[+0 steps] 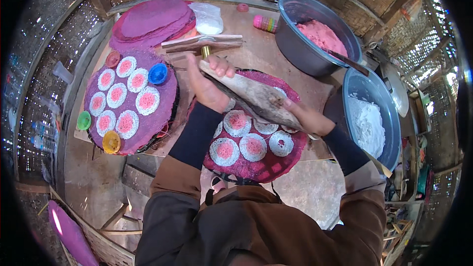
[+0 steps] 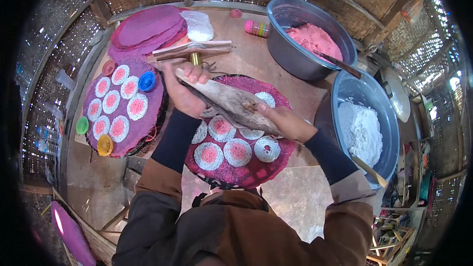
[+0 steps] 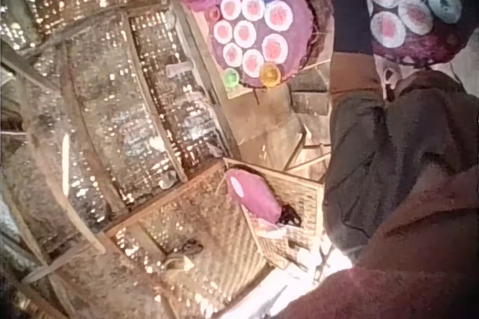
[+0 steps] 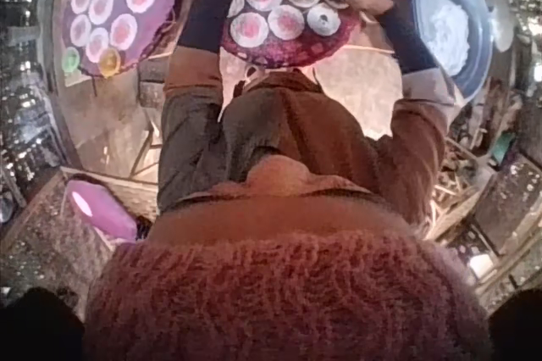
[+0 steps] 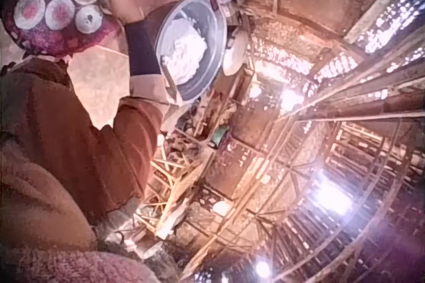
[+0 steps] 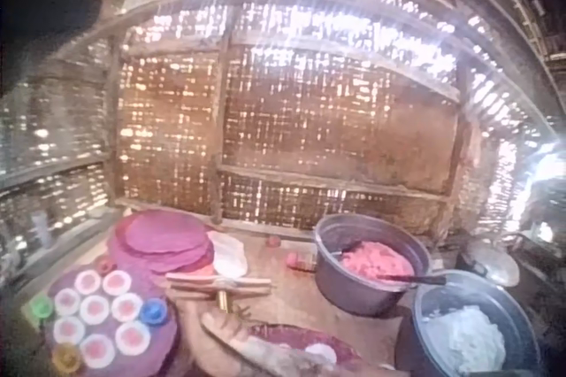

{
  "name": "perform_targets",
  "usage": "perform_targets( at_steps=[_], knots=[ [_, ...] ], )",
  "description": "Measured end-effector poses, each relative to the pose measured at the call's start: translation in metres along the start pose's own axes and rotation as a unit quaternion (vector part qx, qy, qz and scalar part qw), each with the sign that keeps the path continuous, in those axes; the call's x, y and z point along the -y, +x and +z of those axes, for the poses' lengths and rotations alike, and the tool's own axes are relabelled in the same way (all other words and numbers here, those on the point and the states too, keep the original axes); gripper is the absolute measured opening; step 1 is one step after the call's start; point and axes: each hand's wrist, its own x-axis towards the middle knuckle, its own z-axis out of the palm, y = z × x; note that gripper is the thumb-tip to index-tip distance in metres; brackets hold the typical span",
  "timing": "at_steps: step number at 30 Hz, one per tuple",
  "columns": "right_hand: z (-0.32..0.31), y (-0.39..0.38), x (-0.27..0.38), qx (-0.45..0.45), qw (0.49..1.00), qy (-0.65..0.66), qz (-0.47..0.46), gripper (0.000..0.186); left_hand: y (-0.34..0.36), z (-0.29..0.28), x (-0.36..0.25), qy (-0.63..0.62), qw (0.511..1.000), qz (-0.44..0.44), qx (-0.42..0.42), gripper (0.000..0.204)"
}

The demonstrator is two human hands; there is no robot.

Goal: The person scoops white dough from a large basin and places it into a wooden mold. They press the dough into the mold using a wooden tool, then flip the mold over to release the shaped dough onto a purple mat. The person repeats this process to create multiple round, white dough shapes.

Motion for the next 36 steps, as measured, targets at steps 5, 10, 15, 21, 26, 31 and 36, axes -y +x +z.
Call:
perform_targets(
  at_steps=[5, 10, 15, 21, 26, 31, 36],
  knots=[
    [-0.017, -0.025, -0.011, -0.031, 0.993, -0.007, 0.111, 0.076, 0.008, -0.030, 0.058, -0.023, 0.996, -0.036, -0.083, 0.048],
    [-0.012, -0.017, -0.051, -0.102, 0.984, -0.079, 0.120, 0.078, 0.014, -0.049, 0.072, -0.004, 0.993, -0.092, -0.079, 0.048],
    [-0.004, -0.019, -0.043, -0.102, 0.985, -0.052, 0.131, 0.080, 0.012, -0.042, 0.071, 0.010, 0.988, -0.100, -0.119, 0.042],
    [-0.017, -0.013, -0.056, -0.103, 0.977, -0.151, 0.111, 0.076, 0.016, -0.053, 0.076, 0.012, 0.992, -0.069, -0.106, 0.043],
    [-0.008, -0.016, -0.053, -0.175, 0.980, -0.081, 0.037, 0.069, 0.019, -0.017, 0.051, -0.031, 0.989, -0.140, 0.026, 0.059],
    [-0.018, -0.048, -0.010, -0.168, 0.983, -0.025, -0.074, 0.063, -0.009, -0.006, 0.023, 0.425, 0.840, -0.171, 0.290, 0.102],
    [-0.015, -0.064, 0.055, -0.193, 0.949, -0.198, -0.154, 0.055, -0.042, -0.007, 0.045, 0.704, 0.598, -0.016, 0.382, 0.057]
  ],
)
